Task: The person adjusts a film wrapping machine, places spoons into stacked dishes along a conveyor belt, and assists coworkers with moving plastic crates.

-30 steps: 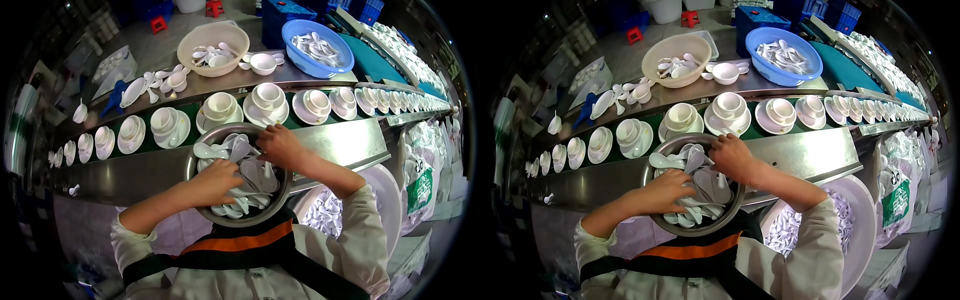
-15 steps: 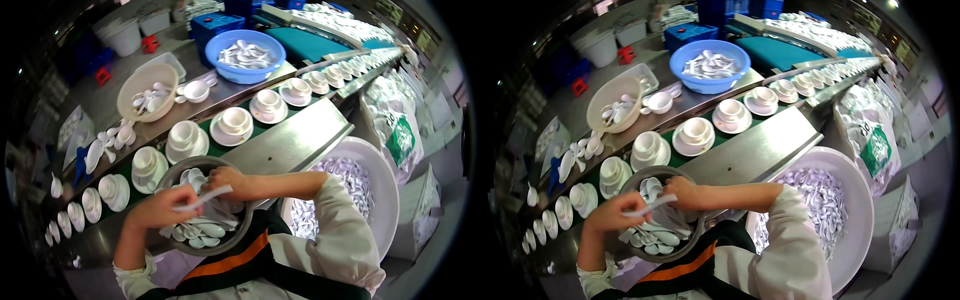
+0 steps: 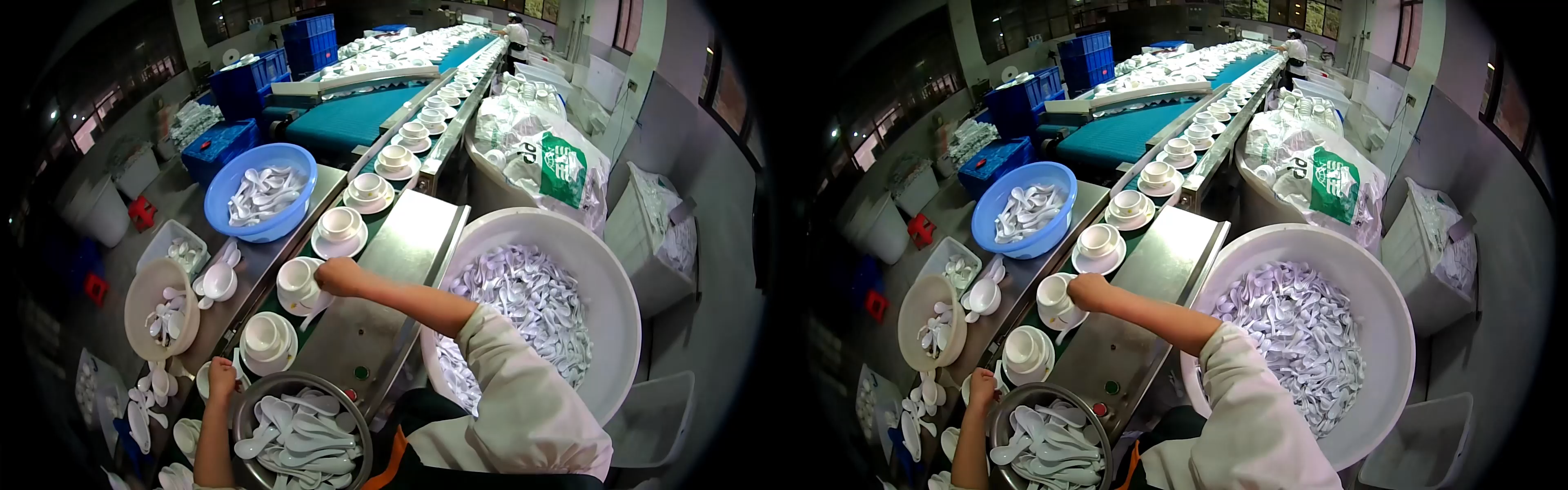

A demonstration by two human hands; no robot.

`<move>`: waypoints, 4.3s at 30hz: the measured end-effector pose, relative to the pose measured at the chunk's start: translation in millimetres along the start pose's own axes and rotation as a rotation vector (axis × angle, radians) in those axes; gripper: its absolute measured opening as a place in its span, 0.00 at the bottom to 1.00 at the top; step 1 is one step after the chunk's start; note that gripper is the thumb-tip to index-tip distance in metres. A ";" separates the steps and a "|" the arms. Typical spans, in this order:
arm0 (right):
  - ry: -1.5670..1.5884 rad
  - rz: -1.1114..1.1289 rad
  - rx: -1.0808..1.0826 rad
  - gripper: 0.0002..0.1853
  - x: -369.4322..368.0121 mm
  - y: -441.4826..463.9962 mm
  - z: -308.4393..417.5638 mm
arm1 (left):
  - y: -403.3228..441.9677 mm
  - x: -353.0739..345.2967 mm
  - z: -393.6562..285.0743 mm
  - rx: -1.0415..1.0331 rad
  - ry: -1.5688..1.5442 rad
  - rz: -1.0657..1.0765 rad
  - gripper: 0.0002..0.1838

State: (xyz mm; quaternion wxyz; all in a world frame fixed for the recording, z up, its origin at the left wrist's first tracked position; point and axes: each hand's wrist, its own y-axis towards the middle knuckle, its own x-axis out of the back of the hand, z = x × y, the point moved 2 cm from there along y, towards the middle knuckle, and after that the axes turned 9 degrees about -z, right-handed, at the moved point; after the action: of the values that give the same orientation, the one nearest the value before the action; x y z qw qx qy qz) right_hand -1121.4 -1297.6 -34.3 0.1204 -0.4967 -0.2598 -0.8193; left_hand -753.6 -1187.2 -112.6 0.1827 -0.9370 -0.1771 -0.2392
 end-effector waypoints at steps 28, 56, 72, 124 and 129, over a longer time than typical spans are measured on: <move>-0.331 0.128 0.954 0.24 -10.8 -93.0 178.2 | -215.9 -8.8 -86.7 -0.760 0.763 0.082 0.14; -0.024 -0.119 0.297 0.09 -8.1 16.7 82.1 | -63.6 4.5 -68.6 -0.151 0.772 0.133 0.14; -0.069 -0.046 0.601 0.04 40.5 -68.7 143.2 | -206.8 13.7 -73.8 -0.461 0.469 -0.103 0.09; 1.133 0.327 -0.057 0.06 20.7 -80.1 158.6 | -203.0 -7.5 -100.1 -0.100 -0.706 -0.068 0.18; 0.441 0.041 0.161 0.09 12.3 -57.7 93.0 | -201.7 -5.5 -77.0 0.069 -0.886 0.033 0.12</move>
State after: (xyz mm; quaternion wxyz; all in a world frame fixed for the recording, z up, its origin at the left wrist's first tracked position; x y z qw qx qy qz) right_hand -1083.7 -1197.9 -6.7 0.2300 -0.2997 -0.2815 -0.8821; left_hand -872.2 -1045.8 -0.4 0.1240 -0.9452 -0.2313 0.1944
